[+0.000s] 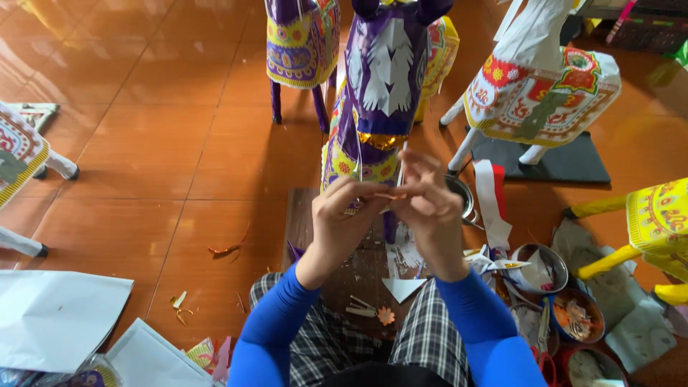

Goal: Decorating a horse-shaped craft object with paper cutouts

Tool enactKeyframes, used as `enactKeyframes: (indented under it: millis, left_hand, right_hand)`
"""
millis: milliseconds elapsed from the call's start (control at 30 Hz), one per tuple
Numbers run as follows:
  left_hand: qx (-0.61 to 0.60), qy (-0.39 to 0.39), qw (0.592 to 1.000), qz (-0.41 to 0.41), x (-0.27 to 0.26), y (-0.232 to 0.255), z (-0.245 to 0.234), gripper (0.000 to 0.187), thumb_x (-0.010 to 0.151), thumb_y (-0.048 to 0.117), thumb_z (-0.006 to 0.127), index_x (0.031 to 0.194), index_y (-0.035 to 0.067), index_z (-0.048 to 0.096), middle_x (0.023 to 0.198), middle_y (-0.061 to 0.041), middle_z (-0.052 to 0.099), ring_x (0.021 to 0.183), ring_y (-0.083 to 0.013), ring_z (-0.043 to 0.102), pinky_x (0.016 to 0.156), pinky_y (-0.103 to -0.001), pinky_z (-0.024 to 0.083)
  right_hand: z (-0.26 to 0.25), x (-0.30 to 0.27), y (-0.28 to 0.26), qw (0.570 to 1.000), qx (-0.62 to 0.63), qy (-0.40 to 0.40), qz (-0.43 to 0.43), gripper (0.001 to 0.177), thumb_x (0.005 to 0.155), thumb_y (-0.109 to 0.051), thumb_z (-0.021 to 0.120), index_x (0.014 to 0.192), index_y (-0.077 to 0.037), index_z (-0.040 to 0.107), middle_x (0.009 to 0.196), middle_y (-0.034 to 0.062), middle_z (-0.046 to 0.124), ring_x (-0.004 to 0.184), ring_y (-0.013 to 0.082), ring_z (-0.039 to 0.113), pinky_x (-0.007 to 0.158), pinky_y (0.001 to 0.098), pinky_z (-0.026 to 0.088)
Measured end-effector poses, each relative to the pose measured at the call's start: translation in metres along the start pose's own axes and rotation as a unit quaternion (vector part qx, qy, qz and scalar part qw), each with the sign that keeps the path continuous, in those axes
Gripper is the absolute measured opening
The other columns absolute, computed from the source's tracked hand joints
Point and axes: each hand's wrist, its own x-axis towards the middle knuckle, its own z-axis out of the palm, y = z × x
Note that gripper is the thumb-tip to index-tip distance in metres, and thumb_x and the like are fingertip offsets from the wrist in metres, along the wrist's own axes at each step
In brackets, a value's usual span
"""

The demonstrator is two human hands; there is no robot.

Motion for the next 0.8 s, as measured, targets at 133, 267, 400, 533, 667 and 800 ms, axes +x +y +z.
enactKeyframes:
  millis: [133,267,400,533,667,800]
  left_hand:
    - [0.045,-0.032,0.997,0.054,0.044,-0.003,0.0,0.025,0.091,0.005,0.089,0.107,0.023,0.085,0.085,0.0,0.076,0.072,-0.0184,0.076,0.069,-0.032,0.063]
    - [0.102,-0.001,0.989,0.105,0.097,-0.013,0.013,0.014,0.098,0.004,0.081,0.104,0.017,0.081,0.081,-0.004,0.074,0.071,-0.0231,0.074,0.07,-0.035,0.062]
    - [0.095,0.009,0.993,0.072,0.138,-0.032,0.022,0.042,0.095,-0.001,0.084,0.132,0.011,0.067,0.089,-0.003,0.077,0.071,-0.0099,0.069,0.064,-0.023,0.059]
    - [0.127,0.102,0.985,0.062,0.152,-0.041,0.026,0.055,0.101,0.016,0.086,0.146,0.024,0.054,0.107,0.003,0.077,0.098,-0.0106,0.077,0.09,-0.029,0.063]
    - [0.138,0.118,0.982,0.057,0.166,-0.079,0.041,0.074,0.102,0.023,0.088,0.157,0.019,0.039,0.129,-0.007,0.066,0.119,-0.0208,0.068,0.106,-0.036,0.061]
    - [0.145,0.073,0.987,0.017,0.184,-0.108,0.057,0.095,0.099,0.047,0.087,0.163,0.006,0.03,0.153,-0.028,0.058,0.142,-0.0417,0.064,0.117,-0.051,0.057]
  right_hand:
    - [-0.009,0.046,-0.016,0.979,-0.179,0.002,-0.1,0.008,0.103,-0.01,0.079,0.097,-0.01,0.074,0.144,0.0126,0.063,0.137,0.0323,0.061,0.123,0.0568,0.047]
    - [0.0,0.114,-0.014,0.944,-0.239,0.045,-0.222,0.014,0.108,-0.009,0.08,0.095,-0.007,0.072,0.148,0.0125,0.056,0.133,0.0301,0.06,0.118,0.0554,0.051]
    - [-0.004,0.168,0.014,0.894,-0.368,0.087,-0.239,0.019,0.106,-0.013,0.092,0.095,-0.008,0.077,0.16,0.0065,0.046,0.154,0.0292,0.041,0.129,0.0471,0.037]
    - [0.002,0.196,0.033,0.884,-0.39,0.118,-0.23,0.016,0.108,-0.014,0.093,0.098,-0.007,0.083,0.17,0.0058,0.038,0.161,0.0329,0.035,0.137,0.0473,0.031]
    - [0.005,0.202,0.048,0.862,-0.408,0.15,-0.26,0.015,0.107,-0.015,0.09,0.095,-0.009,0.083,0.169,0.003,0.04,0.161,0.0313,0.036,0.138,0.0504,0.031]
    - [0.004,0.203,0.062,0.831,-0.453,0.189,-0.26,0.019,0.103,-0.01,0.099,0.098,-0.012,0.081,0.171,0.001,0.038,0.161,0.0312,0.037,0.138,0.0532,0.031]
